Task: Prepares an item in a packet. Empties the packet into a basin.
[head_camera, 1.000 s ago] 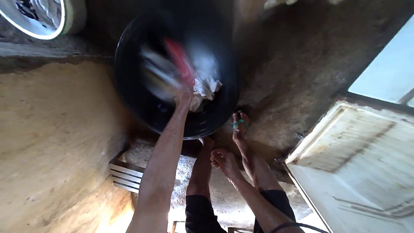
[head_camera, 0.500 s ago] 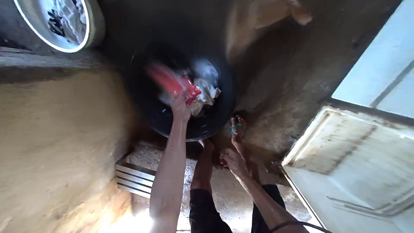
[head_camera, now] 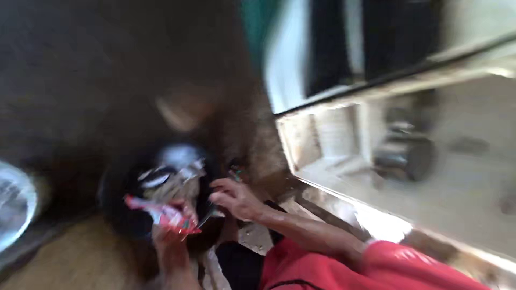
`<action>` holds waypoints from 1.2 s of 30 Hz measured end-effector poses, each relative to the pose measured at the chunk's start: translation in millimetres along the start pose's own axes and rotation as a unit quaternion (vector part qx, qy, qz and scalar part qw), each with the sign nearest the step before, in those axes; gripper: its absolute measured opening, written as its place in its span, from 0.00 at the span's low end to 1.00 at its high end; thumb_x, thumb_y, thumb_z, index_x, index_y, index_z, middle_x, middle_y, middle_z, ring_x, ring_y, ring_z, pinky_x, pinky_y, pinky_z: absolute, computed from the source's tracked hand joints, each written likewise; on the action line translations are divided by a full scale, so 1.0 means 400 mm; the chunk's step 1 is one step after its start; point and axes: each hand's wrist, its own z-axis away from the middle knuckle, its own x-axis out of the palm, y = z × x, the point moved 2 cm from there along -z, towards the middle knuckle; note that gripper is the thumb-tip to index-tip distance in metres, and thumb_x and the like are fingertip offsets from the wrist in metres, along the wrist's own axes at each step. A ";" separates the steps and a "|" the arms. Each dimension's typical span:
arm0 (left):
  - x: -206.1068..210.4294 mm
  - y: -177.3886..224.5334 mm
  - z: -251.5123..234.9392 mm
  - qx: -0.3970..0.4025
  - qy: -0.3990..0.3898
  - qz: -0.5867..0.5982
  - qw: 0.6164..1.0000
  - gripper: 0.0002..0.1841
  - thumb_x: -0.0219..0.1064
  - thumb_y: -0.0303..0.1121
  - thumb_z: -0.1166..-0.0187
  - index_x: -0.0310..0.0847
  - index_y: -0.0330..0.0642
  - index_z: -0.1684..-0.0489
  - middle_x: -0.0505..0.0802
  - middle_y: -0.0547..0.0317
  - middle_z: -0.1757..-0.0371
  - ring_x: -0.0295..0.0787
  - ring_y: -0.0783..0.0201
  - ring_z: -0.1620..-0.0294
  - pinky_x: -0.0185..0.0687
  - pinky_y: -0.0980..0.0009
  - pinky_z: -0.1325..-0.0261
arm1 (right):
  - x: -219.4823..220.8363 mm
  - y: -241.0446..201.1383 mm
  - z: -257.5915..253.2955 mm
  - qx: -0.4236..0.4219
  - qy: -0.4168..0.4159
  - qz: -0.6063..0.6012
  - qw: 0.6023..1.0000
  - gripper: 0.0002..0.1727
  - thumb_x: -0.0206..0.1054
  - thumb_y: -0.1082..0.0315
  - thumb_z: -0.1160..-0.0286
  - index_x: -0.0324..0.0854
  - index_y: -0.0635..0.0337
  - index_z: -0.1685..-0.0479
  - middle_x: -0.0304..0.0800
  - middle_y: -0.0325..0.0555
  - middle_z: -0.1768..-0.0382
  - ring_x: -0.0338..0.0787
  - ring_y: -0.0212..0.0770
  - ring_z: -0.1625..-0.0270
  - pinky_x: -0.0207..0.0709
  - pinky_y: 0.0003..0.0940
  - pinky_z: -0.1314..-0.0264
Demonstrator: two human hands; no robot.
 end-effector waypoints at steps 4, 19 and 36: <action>0.251 0.046 0.001 0.006 -0.090 -0.200 0.976 0.18 0.80 0.50 0.32 0.90 0.69 0.43 0.96 0.77 0.48 0.92 0.79 0.47 0.89 0.76 0.42 | -0.064 -0.233 0.190 -0.189 0.034 0.106 0.976 0.34 0.73 0.56 0.23 0.75 0.73 0.24 0.90 0.61 0.38 0.92 0.50 0.39 0.83 0.48 0.31; 0.816 -0.164 0.123 -0.025 -0.453 -0.504 0.735 0.42 0.76 0.49 0.29 0.69 0.26 0.20 0.82 0.35 0.24 0.83 0.53 0.26 0.86 0.58 0.31 | -0.258 -0.115 1.015 -0.188 0.574 0.087 0.792 0.09 0.71 0.71 0.23 0.93 0.65 0.52 0.98 0.45 0.55 0.95 0.30 0.52 0.89 0.33 0.40; 0.288 -0.026 0.168 -0.295 -0.043 -0.776 0.556 0.21 0.66 0.40 0.14 0.85 0.27 0.41 0.92 0.31 0.53 0.91 0.40 0.56 0.87 0.40 0.49 | -0.759 0.283 1.721 0.062 0.818 0.004 0.572 0.23 0.69 0.58 0.17 0.81 0.67 0.33 0.89 0.66 0.44 0.91 0.55 0.48 0.85 0.55 0.43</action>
